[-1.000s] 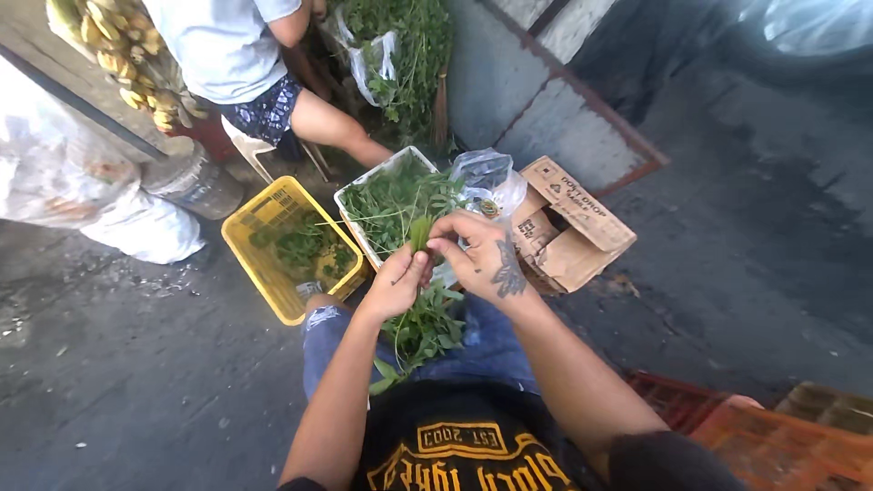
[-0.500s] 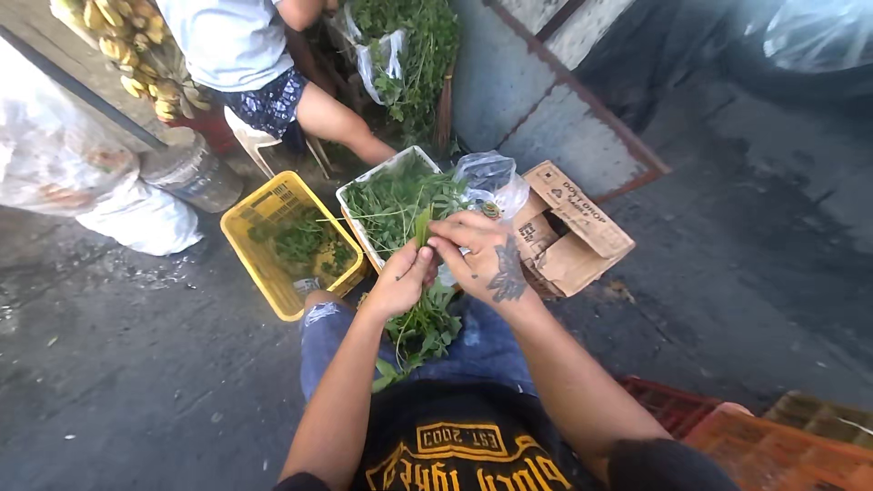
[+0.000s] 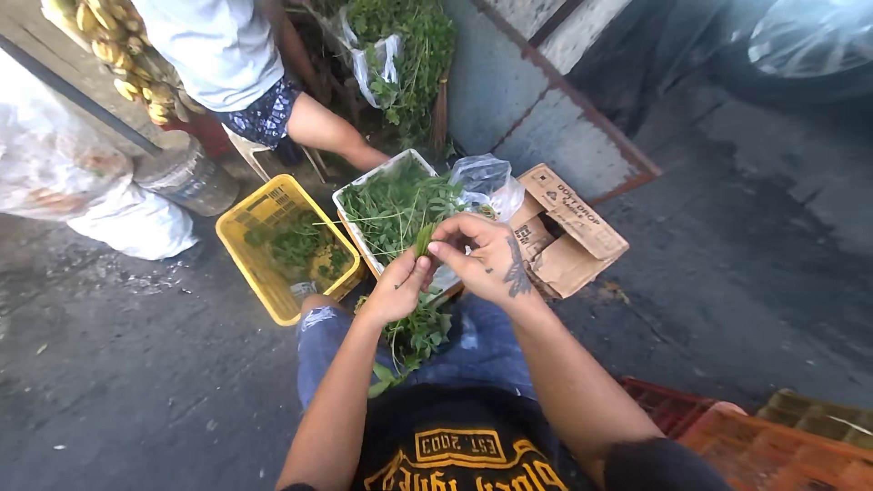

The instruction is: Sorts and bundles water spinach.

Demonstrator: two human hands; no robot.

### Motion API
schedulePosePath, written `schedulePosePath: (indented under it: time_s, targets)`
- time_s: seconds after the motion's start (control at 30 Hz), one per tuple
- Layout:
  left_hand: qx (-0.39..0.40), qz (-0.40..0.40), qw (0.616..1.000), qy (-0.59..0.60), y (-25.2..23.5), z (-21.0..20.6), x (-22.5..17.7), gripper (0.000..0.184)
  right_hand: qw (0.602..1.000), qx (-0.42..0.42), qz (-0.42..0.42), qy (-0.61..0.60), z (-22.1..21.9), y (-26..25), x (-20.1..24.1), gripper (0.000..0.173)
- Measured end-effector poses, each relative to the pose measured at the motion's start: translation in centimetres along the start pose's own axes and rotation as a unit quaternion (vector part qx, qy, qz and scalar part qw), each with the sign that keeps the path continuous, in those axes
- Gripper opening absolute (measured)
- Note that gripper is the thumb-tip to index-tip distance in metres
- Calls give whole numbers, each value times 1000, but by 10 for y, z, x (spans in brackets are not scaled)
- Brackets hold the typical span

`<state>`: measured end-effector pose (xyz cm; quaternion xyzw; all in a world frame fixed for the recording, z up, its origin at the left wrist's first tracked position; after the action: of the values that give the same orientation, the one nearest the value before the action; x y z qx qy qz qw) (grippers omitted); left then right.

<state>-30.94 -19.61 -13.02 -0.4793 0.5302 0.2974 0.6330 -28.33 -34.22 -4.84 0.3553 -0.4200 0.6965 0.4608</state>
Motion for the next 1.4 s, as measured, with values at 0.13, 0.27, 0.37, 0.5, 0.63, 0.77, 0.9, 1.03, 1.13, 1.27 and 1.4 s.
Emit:
schedulePosePath:
  time_s: [0.13, 0.27, 0.37, 0.5, 0.63, 0.77, 0.9, 1.03, 1.13, 1.27, 1.4]
  targets:
    - [-2, 13, 999, -31, 0, 0, 1, 30, 1000, -9, 22, 4, -2, -1, 1, 15]
    - [3, 14, 998, -60, 1, 1, 2, 30, 999, 1, 30, 28, -3, -1, -1, 9]
    - [14, 15, 995, -94, 0, 1, 1, 33, 1000, 15, 18, 21, 0, -2, -3, 6]
    - [28, 21, 994, -105, -2, 2, 3, 34, 1000, 13, 24, 7, 3, -5, -2, 8]
    - [29, 23, 996, -85, -3, 5, 5, 32, 997, -7, 70, 33, 26, -13, 12, 32]
    - [68, 8, 993, -101, -1, 1, 4, 34, 983, 55, 121, 128, 42, -23, 44, 72]
    - [142, 36, 980, -134, -7, -13, 5, 32, 957, 201, 65, 197, 11, -16, 12, 84]
    - [138, 59, 978, -146, -4, -9, 16, 27, 962, 149, 103, 204, 8, -10, 2, 82]
    - [152, 93, 972, -153, -15, -8, 25, 31, 965, 171, 73, 186, 0, -6, -35, 64]
    - [138, 169, 975, -52, -33, 3, 28, 29, 969, 162, 71, 173, -2, -30, -55, 31]
    - [116, 167, 955, 218, -70, 19, 41, 33, 987, 130, 1, 99, 4, -70, -63, 15]
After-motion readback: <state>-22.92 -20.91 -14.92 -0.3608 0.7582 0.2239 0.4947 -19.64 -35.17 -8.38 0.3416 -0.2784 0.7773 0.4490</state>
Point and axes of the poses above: each hand's wrist, its own y-axis away from the middle knuckle, its own z-axis out of the back of the hand, x = y × z, the point moved 5 cm from there along -y, towards the middle knuckle, and after that the axes turned 10 degrees about -z, right-handed, at the moved point
